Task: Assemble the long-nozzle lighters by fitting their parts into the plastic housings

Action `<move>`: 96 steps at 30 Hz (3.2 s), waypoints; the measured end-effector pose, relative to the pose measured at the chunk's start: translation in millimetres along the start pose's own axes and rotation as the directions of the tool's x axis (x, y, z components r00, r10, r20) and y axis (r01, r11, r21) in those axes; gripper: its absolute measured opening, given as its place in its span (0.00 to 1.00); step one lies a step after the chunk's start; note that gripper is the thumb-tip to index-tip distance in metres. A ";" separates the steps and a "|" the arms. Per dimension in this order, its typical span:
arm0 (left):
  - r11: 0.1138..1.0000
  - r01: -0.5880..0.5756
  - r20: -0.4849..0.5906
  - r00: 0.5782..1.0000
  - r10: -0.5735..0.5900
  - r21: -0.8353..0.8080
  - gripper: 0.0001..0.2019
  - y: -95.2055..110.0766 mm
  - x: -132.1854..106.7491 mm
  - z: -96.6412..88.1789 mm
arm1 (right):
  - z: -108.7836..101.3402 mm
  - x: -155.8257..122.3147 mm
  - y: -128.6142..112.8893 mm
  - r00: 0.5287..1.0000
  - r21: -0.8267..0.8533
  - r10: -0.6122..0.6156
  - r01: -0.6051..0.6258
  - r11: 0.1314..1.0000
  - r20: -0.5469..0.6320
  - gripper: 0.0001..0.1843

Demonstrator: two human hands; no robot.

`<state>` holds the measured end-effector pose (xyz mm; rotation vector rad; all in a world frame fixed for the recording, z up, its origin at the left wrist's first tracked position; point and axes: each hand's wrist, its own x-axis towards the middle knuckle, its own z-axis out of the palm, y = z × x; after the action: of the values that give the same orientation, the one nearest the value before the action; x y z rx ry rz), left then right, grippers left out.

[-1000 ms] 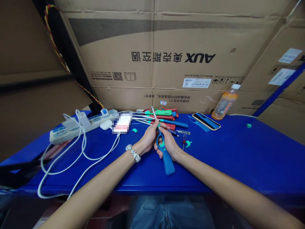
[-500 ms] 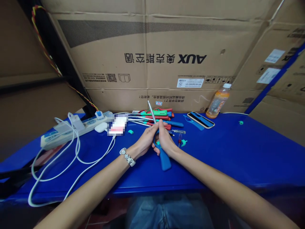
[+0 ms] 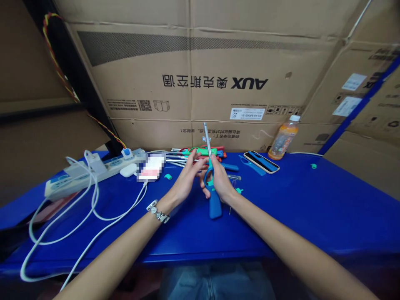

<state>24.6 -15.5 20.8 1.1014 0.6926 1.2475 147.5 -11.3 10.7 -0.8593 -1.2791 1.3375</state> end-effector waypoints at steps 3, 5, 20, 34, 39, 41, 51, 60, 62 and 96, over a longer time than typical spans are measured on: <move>0.954 -0.110 0.189 0.980 0.057 0.280 0.19 -5.7 -3.7 -2.0 | -9.2 4.0 -4.7 0.983 -0.020 -0.128 0.126 0.992 -0.134 0.23; 0.895 -0.141 0.240 0.970 0.040 0.423 0.13 -11.0 -7.3 0.0 | -13.2 10.3 -8.4 0.969 -0.010 -0.162 0.164 0.986 -0.189 0.20; 0.727 -0.267 0.207 0.963 0.174 0.633 0.16 -6.2 -3.0 -7.2 | -11.6 19.2 -15.3 0.974 0.002 -0.075 0.077 0.997 -0.212 0.22; 0.162 -0.634 0.597 0.770 0.227 0.756 0.13 46.9 14.2 -42.7 | -19.2 0.9 -18.5 0.977 -0.227 0.099 -0.055 0.972 0.188 0.18; 0.198 -0.557 0.517 0.827 0.220 0.807 0.07 45.3 19.9 -61.4 | -50.5 -11.8 -21.5 0.968 -0.661 -0.039 0.198 0.723 0.248 0.16; 0.210 -0.534 0.505 0.845 0.179 0.819 0.08 40.2 18.7 -63.5 | -59.4 -17.9 -20.0 0.956 -0.729 -0.061 0.260 0.633 0.288 0.17; 0.233 -0.447 0.454 0.891 0.027 0.864 0.17 14.0 16.8 -70.2 | -62.4 -14.2 0.6 0.936 -0.897 -0.049 0.348 0.272 0.348 0.17; 0.036 -0.402 0.404 0.907 -0.121 0.915 0.22 13.7 17.3 -62.2 | -65.8 -16.5 -5.8 0.957 -0.900 -0.178 0.276 0.337 0.227 0.15; 0.016 -0.449 0.449 0.890 -0.072 0.893 0.21 13.2 15.5 -53.3 | -78.0 -21.5 -14.6 0.970 -0.891 -0.217 0.190 0.413 0.107 0.13; 0.047 -0.534 0.532 0.823 -0.197 0.844 0.17 2.8 16.9 -42.3 | -64.9 15.4 -8.8 0.951 -0.488 -0.252 0.135 0.862 -0.182 0.12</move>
<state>-10.5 12.0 10.6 2.7333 1.0122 0.3212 208.5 16.9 10.5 -1.1521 -1.4769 0.7373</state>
